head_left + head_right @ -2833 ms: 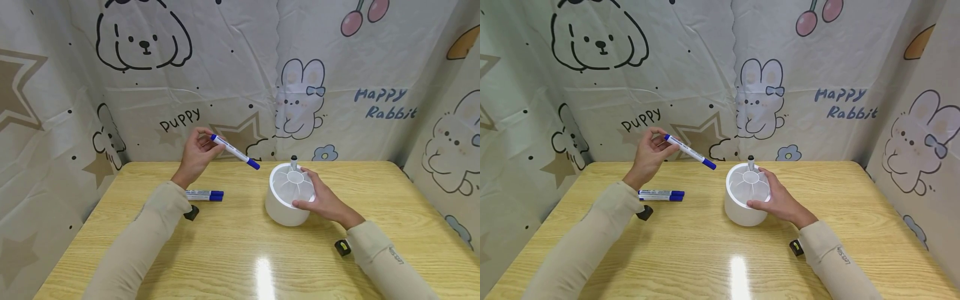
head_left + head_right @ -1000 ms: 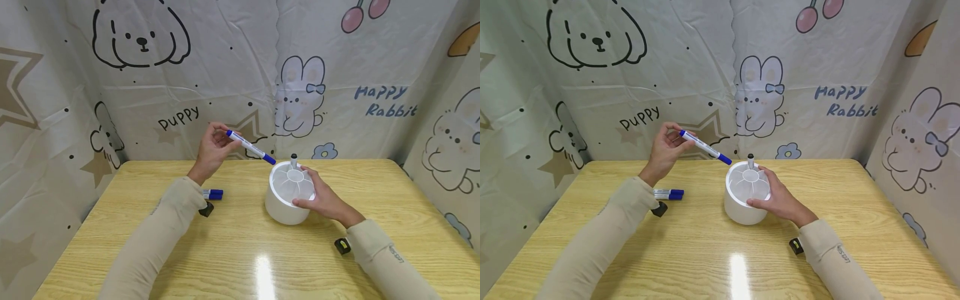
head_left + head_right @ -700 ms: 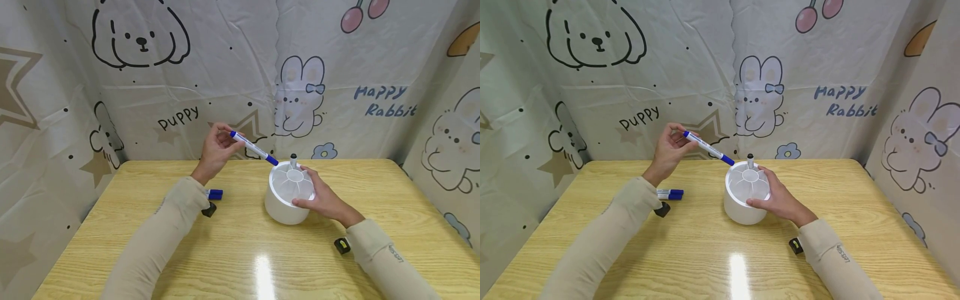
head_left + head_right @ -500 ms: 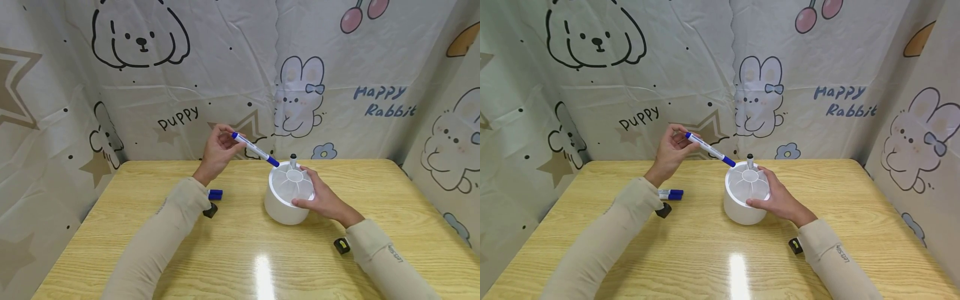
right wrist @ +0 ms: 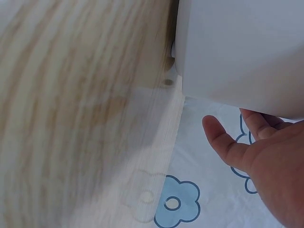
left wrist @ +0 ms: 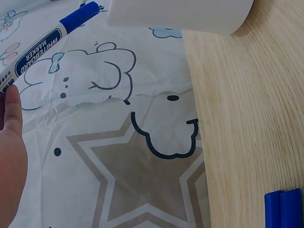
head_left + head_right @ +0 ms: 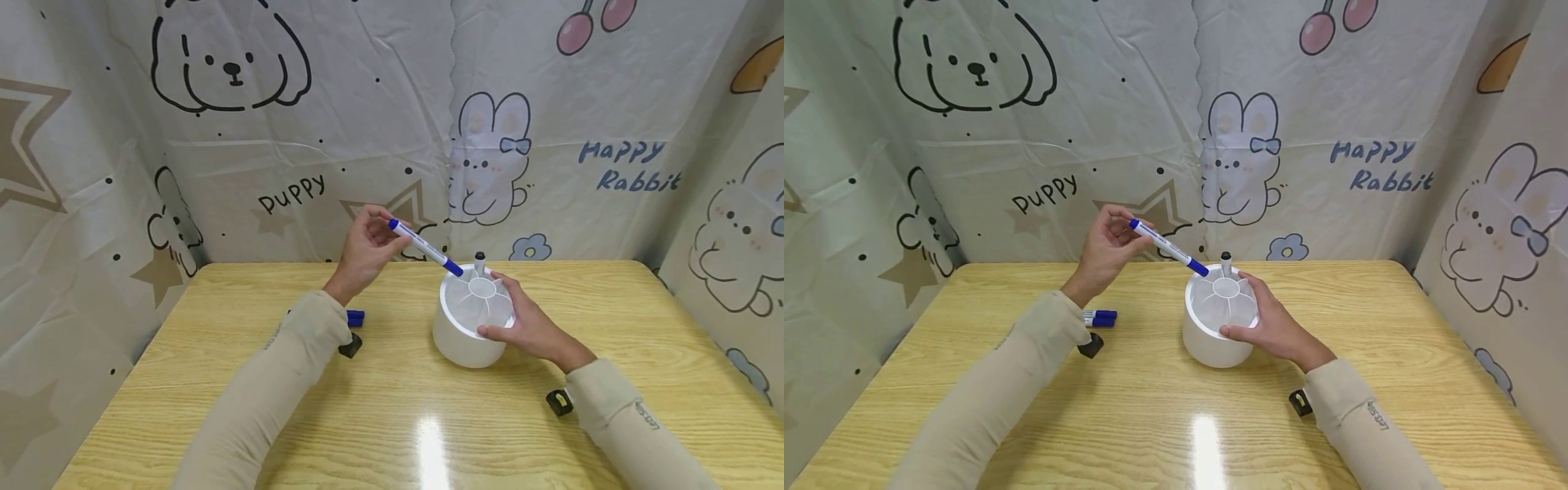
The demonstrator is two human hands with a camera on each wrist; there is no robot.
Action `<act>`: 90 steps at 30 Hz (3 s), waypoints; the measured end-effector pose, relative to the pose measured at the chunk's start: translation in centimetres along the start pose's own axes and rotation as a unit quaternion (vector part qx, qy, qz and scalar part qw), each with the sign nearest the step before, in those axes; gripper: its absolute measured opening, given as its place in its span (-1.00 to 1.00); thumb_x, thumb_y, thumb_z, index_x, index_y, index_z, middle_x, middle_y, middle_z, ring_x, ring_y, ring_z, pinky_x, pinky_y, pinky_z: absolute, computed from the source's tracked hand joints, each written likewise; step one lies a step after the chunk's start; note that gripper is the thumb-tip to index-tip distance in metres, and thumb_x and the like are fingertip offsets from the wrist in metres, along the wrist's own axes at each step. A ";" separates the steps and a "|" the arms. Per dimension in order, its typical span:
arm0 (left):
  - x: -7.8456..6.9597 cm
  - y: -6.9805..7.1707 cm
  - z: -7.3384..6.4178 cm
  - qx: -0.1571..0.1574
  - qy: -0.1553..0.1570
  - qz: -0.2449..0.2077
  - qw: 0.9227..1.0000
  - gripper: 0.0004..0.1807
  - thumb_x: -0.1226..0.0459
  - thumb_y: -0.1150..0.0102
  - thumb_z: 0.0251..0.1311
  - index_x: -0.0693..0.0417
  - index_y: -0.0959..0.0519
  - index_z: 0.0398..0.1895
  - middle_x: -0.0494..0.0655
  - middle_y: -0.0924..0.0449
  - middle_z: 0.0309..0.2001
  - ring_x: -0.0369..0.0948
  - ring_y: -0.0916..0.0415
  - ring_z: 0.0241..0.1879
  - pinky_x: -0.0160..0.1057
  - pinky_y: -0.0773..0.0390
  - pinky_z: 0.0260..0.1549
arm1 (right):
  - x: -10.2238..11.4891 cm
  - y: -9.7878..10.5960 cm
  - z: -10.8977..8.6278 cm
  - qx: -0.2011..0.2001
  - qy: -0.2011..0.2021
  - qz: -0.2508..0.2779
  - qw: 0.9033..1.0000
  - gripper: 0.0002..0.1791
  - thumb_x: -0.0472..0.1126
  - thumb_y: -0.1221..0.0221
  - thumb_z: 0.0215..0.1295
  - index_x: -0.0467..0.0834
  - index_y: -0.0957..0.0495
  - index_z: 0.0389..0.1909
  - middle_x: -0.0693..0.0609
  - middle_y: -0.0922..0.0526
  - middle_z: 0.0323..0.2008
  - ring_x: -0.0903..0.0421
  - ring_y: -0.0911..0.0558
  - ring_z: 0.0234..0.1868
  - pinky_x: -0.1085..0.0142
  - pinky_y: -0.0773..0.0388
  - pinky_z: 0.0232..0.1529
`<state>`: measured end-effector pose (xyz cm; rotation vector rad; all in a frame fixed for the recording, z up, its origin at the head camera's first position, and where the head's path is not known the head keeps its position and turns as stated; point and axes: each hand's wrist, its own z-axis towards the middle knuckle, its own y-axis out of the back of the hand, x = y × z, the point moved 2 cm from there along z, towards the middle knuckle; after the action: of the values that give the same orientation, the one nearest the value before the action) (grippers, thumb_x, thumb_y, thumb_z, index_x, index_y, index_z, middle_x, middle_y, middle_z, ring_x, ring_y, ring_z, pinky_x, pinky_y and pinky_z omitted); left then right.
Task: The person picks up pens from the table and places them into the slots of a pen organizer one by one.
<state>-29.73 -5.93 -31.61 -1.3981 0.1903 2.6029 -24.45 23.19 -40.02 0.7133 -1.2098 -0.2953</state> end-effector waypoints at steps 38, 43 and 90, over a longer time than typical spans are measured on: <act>1.0 -2.5 -0.1 0.024 -0.008 -0.016 1.000 -0.62 0.64 -0.21 0.19 0.45 -0.35 0.03 0.45 -0.55 -0.06 0.03 -0.64 -0.12 -0.14 -0.66 -0.02 | -0.1 -0.1 0.0 -0.005 0.001 -0.010 1.000 0.10 -0.10 -0.46 0.09 -0.16 0.03 0.53 -0.32 -0.39 0.26 -0.24 -0.53 0.10 -0.12 -0.54 0.07; 1.0 -3.1 0.0 0.025 -0.010 -0.009 1.000 -0.64 0.63 -0.21 0.20 0.43 -0.39 0.04 0.34 -0.58 -0.09 0.05 -0.63 -0.11 -0.13 -0.66 -0.01 | -0.2 -0.1 0.0 -0.007 0.003 -0.011 1.000 0.09 -0.11 -0.46 0.09 -0.17 0.02 0.52 -0.32 -0.39 0.25 -0.25 -0.54 0.09 -0.12 -0.54 0.06; 2.3 -1.7 -1.5 0.044 0.030 0.056 0.997 -0.72 0.50 -0.25 0.27 0.35 -0.53 0.02 0.24 -0.61 -0.04 -0.02 -0.62 -0.05 -0.21 -0.64 0.00 | -0.3 -0.2 0.1 -0.005 -0.008 -0.020 1.000 0.10 -0.05 -0.45 0.12 -0.15 0.04 0.53 -0.33 -0.33 0.30 -0.29 -0.51 0.13 -0.20 -0.53 0.09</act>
<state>-29.33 -4.38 -34.38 -1.4753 0.3976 2.6074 -24.64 23.17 -40.35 0.7277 -1.2091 -0.3401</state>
